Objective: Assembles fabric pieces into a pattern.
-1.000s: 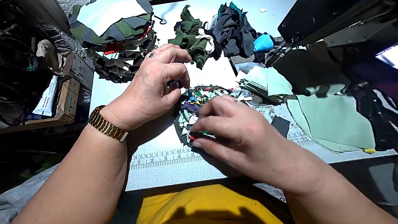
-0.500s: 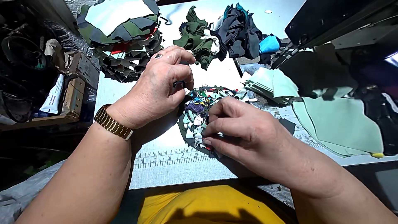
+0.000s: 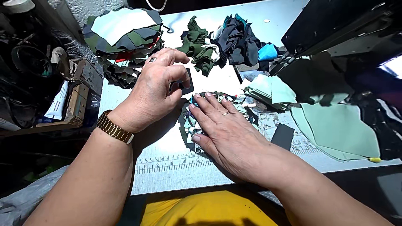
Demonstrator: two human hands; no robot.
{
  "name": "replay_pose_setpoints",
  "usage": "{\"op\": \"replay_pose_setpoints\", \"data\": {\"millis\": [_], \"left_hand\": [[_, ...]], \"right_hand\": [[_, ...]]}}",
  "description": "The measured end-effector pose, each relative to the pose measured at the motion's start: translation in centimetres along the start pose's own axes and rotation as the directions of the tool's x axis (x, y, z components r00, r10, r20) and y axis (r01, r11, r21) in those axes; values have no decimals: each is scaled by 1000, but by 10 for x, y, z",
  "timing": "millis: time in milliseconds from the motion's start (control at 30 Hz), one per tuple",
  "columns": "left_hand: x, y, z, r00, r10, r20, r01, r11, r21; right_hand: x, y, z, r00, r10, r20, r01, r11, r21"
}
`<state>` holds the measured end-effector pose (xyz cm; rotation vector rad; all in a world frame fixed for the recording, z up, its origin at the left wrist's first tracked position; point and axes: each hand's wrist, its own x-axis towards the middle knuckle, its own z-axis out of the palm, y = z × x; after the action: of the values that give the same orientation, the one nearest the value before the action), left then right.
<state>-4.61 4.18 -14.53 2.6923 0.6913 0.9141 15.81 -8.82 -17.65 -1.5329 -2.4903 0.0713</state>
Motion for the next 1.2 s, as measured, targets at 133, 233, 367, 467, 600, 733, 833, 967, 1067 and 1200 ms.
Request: {"op": "replay_pose_setpoints", "data": {"millis": [133, 233, 367, 467, 600, 733, 833, 967, 1067, 1200], "left_hand": [[0, 0, 0, 1000, -14, -12, 14, 1000, -13], [-1, -1, 1, 999, -35, -37, 35, 999, -15], [-2, -5, 5, 997, -51, -56, 51, 999, 0], [-3, -6, 7, 998, -51, -46, 51, 999, -2], [-4, -5, 8, 998, -51, -38, 50, 999, -20], [-2, -4, 11, 998, -51, -39, 51, 999, -20], [0, 2, 12, 998, -56, 1, 56, 998, -30], [-5, 5, 11, 998, -61, 21, 61, 998, -19], [-5, -3, 18, 998, -49, -27, 49, 999, 5], [-12, -24, 24, 999, -31, -19, 30, 999, -26]], "right_hand": [[3, -9, -9, 999, 1, -37, -1, 1000, 10], [5, -18, -5, 999, -42, -33, 43, 999, 25], [5, -18, 5, 997, -69, 23, 68, 998, 6], [3, -14, -2, 998, -61, -1, 61, 990, 126], [0, -1, -21, 993, -2, -120, 18, 991, 135], [-3, 15, -12, 990, 121, -70, -117, 991, 68], [-5, 14, -4, 991, 133, 0, -133, 991, 30], [-5, 6, -9, 984, 162, 79, -170, 980, 101], [3, 4, -30, 964, 171, 203, -216, 951, 222], [15, -1, -26, 992, 91, 90, -114, 947, 300]]}}
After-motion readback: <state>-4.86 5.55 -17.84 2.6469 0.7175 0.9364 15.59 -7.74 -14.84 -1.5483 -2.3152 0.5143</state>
